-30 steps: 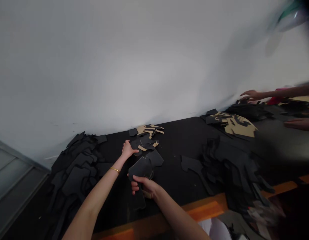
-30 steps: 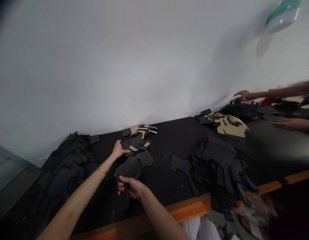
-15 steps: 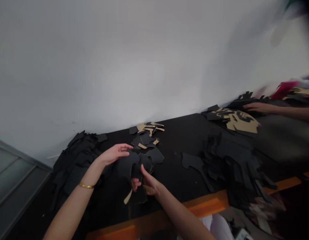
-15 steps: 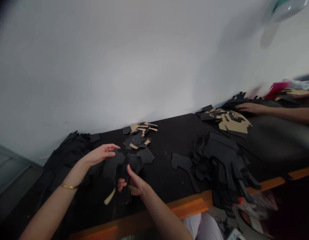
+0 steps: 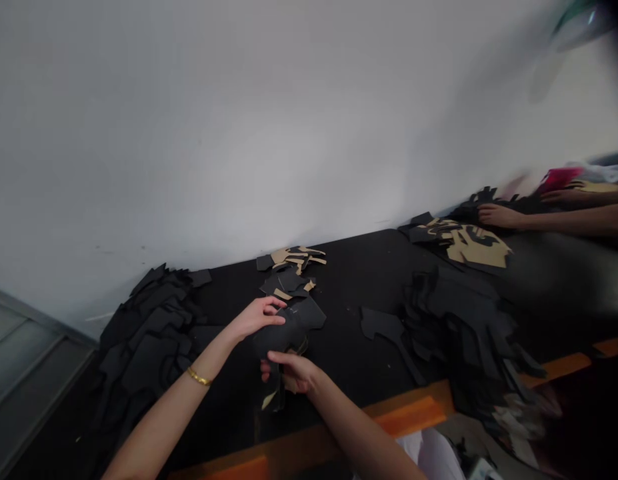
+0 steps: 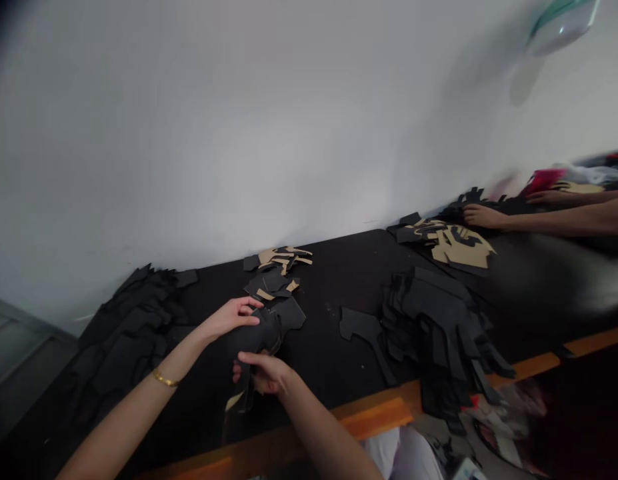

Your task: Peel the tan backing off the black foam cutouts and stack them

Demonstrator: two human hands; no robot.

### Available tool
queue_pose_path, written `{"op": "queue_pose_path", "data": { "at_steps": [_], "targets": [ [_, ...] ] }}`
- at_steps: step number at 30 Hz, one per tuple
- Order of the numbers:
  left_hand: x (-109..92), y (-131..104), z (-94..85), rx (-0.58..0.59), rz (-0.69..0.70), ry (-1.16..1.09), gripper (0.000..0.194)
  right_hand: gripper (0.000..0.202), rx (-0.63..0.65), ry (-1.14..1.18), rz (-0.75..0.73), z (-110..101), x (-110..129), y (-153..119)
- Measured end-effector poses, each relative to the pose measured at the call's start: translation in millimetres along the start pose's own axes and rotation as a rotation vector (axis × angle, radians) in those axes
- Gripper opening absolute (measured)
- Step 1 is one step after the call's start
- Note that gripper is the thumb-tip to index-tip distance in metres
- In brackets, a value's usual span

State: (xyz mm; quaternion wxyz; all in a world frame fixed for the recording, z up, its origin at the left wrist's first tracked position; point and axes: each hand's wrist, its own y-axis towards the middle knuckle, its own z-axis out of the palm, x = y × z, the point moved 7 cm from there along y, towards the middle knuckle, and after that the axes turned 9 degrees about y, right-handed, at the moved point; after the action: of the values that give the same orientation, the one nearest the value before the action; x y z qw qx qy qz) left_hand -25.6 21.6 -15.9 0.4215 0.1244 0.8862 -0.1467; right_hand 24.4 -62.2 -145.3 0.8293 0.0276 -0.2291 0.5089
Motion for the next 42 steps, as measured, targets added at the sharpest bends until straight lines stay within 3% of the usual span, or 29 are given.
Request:
{"op": "queue_pose_path", "data": {
  "at_steps": [3, 6, 10, 14, 18, 23, 25, 26, 29, 31, 33, 36, 38, 40, 42],
  "targets": [
    [12.1, 20.2, -18.1, -0.196, -0.024, 0.153, 0.038, 0.032, -0.056, 0.022, 0.005, 0.8, 1.9, 1.2],
    [33.6, 44.9, -46.3, -0.441, -0.162, 0.301, 0.037, 0.032, -0.046, 0.017, 0.052, 7.5, 0.4, -0.6],
    [63.0, 70.5, -58.4, -0.547, -0.333, 0.334, 0.058, 0.045, 0.022, -0.03, 0.179, 15.2, -8.0, -3.7],
    [76.3, 76.1, -57.7, -0.622, -0.381, 0.263, 0.069, 0.043, 0.072, -0.01, 0.085, 19.1, -2.4, -2.8],
    [68.9, 67.8, -73.3, -0.723, -0.303, 0.1, 0.059, 0.038, 0.094, 0.019, -0.013, 24.0, 2.8, -3.7],
    [33.7, 32.9, -120.0, -0.855, -0.135, -0.116, 0.05, 0.045, 0.105, 0.129, -0.073, 28.5, 7.3, -5.9],
    [16.7, 13.8, -134.8, -0.852, -0.061, -0.248, 0.051, 0.045, 0.108, 0.179, -0.091, 28.9, 9.7, -6.4],
    [9.1, 6.9, -136.1, -0.789, -0.024, -0.359, 0.052, 0.044, 0.109, 0.203, -0.101, 28.7, 11.2, -6.4],
    [-10.3, -5.8, -111.6, -0.432, -0.042, -0.455, 0.054, 0.046, 0.11, 0.239, -0.083, 26.5, 11.4, -5.2],
    [-17.1, -12.5, -81.2, -0.226, -0.085, -0.302, 0.052, 0.051, 0.1, 0.235, -0.045, 22.3, 8.5, -3.7],
    [-19.0, -16.1, -50.7, -0.119, -0.087, -0.154, 0.048, 0.053, 0.074, 0.217, -0.017, 15.7, 5.2, -2.4],
    [-14.5, -14.9, -15.4, -0.077, -0.081, -0.055, 0.046, 0.05, 0.021, 0.184, -0.013, 5.5, 2.9, -1.6],
    [-10.2, -10.3, -3.3, -0.077, -0.073, -0.015, 0.045, 0.044, -0.007, 0.164, -0.015, 2.1, 3.0, -1.7],
    [-9.0, -1.5, -4.5, -0.117, -0.016, 0.079, 0.043, 0.036, -0.026, 0.151, -0.008, 2.2, 3.8, -1.6],
    [-7.0, 11.4, -20.5, -0.254, 0.025, 0.279, 0.036, 0.031, -0.032, 0.148, -0.007, 4.6, 5.1, -1.0]
  ]
}}
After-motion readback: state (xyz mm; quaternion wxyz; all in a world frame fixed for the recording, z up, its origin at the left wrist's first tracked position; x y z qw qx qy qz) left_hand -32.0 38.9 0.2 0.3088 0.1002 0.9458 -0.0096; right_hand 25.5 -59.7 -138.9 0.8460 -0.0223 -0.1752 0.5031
